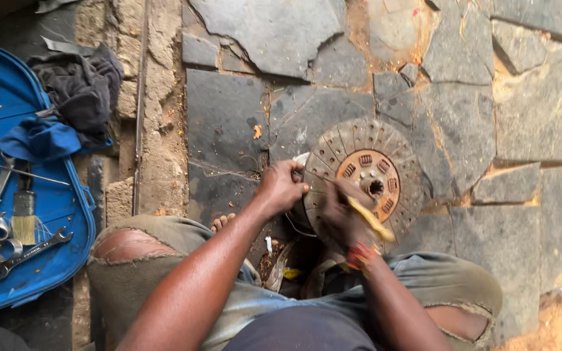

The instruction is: The person sits on a stone-paved surface and uses a yellow-handled tool to scrape and clean a circular metal mechanical part. They then use a metal file to smooth the surface of the part.

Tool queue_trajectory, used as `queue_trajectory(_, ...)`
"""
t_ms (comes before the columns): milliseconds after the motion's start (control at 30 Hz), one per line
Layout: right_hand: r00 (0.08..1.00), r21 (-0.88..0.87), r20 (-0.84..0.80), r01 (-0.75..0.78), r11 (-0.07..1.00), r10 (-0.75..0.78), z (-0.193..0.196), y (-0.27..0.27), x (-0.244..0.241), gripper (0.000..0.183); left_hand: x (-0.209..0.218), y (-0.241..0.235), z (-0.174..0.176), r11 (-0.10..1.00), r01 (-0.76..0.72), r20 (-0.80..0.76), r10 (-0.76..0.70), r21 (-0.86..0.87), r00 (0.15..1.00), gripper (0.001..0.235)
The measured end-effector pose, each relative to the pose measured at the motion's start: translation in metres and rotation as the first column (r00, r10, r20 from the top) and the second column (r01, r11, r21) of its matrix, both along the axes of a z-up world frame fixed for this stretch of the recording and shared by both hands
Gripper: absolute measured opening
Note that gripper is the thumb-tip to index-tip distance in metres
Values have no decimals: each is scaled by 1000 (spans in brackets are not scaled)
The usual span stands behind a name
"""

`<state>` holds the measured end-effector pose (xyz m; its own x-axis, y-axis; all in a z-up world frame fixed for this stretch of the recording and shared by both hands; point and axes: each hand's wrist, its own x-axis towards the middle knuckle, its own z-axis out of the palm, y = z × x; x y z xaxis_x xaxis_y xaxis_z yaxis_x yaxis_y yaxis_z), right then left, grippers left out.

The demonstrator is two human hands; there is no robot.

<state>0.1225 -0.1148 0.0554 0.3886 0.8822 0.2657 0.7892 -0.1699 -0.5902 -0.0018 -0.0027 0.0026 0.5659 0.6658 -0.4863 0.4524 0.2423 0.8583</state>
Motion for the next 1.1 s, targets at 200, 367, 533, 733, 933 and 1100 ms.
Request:
queue_trajectory(200, 963, -30, 249, -96, 995, 100, -1, -18, 21, 9, 3, -1, 1, 999, 17, -7, -17, -39, 1000, 39)
queue_trajectory(367, 999, 36, 38, 15, 999, -17, -4, -11, 14, 5, 2, 0, 13, 998, 20, -37, -22, -55, 999, 37)
queue_trajectory(533, 997, 34, -72, 30, 999, -28, -1, -12, 26, 7, 8, -1, 17, 999, -33, -77, 31, -29, 997, 39)
queue_trajectory(733, 933, 100, -358, 82, 992, -41, 2, 3, 46, 12, 18, -1, 4, 998, -65, -80, 66, 9, 995, 32)
queue_trajectory(933, 987, -19, -160, -12, 1000, 9, 11, 8, 51, 7, 17, 1, 9, 998, -53, -99, 49, -45, 994, 30)
queue_trajectory(1100, 891, 65, -444, -77, 995, 97, 0, 28, 39, 4, 17, 0, 7, 999, -40, -104, 42, 27, 994, 30)
